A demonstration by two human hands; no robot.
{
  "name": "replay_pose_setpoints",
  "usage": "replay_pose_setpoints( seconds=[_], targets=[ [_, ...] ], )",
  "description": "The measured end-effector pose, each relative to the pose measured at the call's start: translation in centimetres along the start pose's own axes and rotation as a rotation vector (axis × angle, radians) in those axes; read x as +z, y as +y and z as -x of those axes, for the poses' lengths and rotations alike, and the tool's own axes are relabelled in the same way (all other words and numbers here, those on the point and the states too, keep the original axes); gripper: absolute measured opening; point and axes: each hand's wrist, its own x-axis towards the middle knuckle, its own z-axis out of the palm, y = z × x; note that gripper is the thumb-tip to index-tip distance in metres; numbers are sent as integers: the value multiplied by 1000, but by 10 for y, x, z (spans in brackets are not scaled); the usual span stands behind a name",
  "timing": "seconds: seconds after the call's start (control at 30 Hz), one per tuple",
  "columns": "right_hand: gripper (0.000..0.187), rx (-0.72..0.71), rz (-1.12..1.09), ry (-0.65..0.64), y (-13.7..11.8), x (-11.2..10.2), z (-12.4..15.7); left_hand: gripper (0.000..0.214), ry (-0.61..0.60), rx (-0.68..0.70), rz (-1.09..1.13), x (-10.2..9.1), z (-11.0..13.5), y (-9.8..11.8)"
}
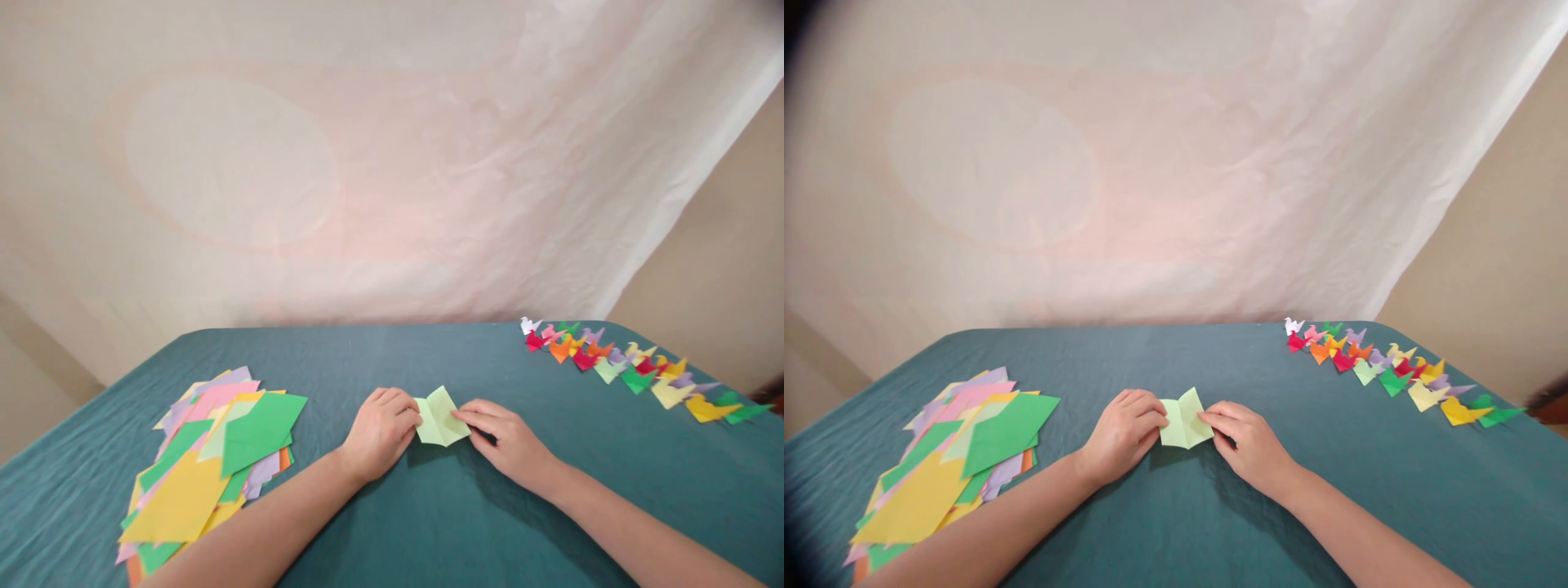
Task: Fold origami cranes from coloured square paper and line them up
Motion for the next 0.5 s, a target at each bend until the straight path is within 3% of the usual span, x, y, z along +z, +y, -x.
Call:
replay_pose_setpoints(
  seconds=[0.3,0.5],
  targets=[
    [24,-141,270,-27,4,-1,1,13,-55,-17,1,1,0,0],
    [23,-154,250,-28,-1,-6,-1,15,-78,-38,12,3,1,-2]
  ],
)
